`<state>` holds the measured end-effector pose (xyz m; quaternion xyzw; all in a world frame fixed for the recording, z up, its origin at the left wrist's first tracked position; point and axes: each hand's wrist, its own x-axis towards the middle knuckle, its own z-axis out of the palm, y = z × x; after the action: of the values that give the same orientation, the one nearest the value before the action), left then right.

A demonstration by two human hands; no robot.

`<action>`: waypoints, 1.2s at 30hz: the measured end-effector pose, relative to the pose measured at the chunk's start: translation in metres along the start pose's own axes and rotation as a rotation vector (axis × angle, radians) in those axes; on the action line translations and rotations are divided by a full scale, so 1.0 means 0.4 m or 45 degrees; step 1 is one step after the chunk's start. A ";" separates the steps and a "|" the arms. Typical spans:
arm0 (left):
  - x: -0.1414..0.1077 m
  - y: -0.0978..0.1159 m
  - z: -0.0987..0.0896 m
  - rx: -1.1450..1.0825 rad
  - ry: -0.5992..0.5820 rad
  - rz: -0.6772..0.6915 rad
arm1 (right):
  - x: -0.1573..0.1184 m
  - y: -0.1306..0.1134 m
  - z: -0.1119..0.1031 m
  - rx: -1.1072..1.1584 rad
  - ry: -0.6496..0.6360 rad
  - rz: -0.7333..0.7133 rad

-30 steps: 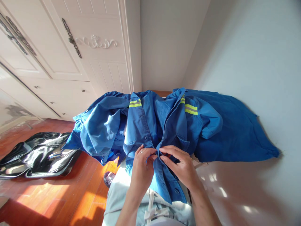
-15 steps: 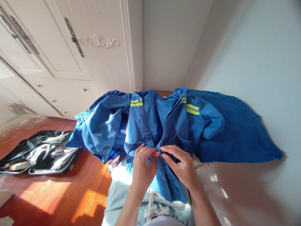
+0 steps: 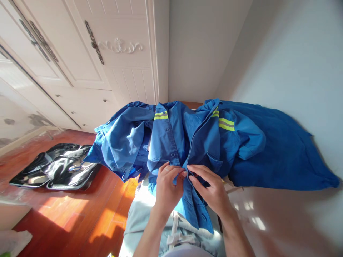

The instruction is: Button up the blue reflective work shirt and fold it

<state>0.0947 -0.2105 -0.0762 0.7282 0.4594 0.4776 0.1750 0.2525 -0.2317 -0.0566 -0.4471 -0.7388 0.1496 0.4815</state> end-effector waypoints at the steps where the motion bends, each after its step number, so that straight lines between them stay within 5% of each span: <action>1: 0.000 0.001 -0.001 0.001 0.001 0.000 | -0.001 0.002 0.002 0.006 0.002 0.003; 18: -0.006 0.019 -0.010 0.034 0.032 -0.078 | -0.002 0.011 0.025 0.108 0.012 0.123; 28: 0.001 0.028 0.000 -0.006 0.075 -0.218 | 0.005 0.003 0.034 0.048 0.022 0.047; 36: -0.008 0.030 -0.029 -0.241 -0.055 -0.369 | 0.012 -0.003 0.036 0.068 0.063 0.094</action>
<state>0.0904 -0.2215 -0.0639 0.6447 0.5088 0.4725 0.3196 0.2391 -0.2256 -0.0603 -0.4646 -0.7054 0.1758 0.5056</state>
